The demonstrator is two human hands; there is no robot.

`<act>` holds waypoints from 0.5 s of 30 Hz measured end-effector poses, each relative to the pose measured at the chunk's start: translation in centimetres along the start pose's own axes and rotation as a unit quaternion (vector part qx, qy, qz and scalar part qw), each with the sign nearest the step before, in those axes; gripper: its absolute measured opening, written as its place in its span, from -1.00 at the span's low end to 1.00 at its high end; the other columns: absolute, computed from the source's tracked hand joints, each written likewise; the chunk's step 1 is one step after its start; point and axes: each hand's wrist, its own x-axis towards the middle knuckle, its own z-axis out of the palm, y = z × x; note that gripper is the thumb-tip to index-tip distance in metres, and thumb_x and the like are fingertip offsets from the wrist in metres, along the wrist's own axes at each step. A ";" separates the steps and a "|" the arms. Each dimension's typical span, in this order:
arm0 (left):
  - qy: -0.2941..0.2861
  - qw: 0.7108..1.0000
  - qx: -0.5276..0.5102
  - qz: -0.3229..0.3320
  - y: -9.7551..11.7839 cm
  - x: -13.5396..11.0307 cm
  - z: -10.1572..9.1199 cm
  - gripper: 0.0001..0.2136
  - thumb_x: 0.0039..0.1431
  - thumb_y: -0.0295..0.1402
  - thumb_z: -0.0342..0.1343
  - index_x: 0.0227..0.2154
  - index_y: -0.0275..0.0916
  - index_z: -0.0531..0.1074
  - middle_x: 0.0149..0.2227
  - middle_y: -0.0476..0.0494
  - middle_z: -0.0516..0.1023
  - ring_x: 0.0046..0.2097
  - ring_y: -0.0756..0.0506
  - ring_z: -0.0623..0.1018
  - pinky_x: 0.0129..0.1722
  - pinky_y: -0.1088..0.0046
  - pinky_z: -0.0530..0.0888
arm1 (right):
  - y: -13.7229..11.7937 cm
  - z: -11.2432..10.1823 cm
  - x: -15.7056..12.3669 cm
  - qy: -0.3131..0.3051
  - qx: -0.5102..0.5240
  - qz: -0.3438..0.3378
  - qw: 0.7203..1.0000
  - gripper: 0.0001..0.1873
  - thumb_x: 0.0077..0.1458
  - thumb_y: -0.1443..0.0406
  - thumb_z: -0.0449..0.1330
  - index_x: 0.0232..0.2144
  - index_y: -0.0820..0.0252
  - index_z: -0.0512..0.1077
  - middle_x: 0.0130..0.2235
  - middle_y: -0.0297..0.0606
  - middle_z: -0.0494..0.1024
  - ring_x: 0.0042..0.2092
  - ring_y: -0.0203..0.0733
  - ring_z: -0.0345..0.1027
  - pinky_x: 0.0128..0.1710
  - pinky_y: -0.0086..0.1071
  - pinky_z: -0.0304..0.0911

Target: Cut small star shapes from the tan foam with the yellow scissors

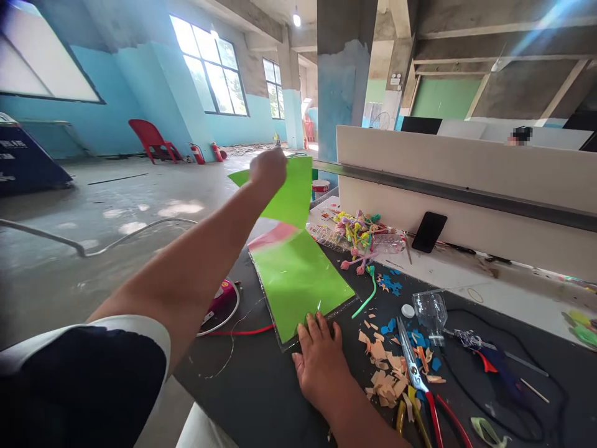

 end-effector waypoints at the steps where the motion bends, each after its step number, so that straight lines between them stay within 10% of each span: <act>1: 0.002 0.999 0.002 0.032 1.6 -1.6 -0.7 -0.77 0.20 -0.54 -0.10 -0.13 -0.45 0.35 -0.22 -0.34 0.49 -0.19 -0.17 0.45 -0.26 0.30 0.29 | 0.0 0.1 0.0 0.016 0.006 -0.005 1.000 -0.48 0.18 0.18 0.00 0.18 0.03 0.12 0.28 -0.14 0.13 0.30 0.06 -0.12 0.17 0.18 -0.16; 9: 0.013 0.924 0.011 0.381 6.8 -22.9 -6.4 -0.90 0.15 -0.51 -0.06 -0.35 -0.27 0.34 -0.40 -0.14 0.43 -0.33 -0.14 0.40 -0.30 0.29 0.27 | 0.3 -3.8 0.2 0.391 0.151 0.075 0.905 -0.64 0.01 0.42 -0.01 -0.09 0.15 0.17 -0.07 -0.09 0.29 0.01 -0.05 0.19 0.05 -0.07 0.12; 15: -0.048 0.901 -0.030 0.429 5.5 -32.1 -6.0 -0.93 0.17 -0.48 -0.04 -0.39 -0.23 0.31 -0.42 -0.13 0.40 -0.35 -0.12 0.39 -0.27 0.29 0.29 | 1.5 -10.6 -1.7 0.440 0.144 0.137 0.876 -0.42 -0.13 0.55 -0.11 -0.01 0.13 0.03 -0.15 -0.18 0.21 -0.17 -0.17 0.19 -0.18 -0.29 0.24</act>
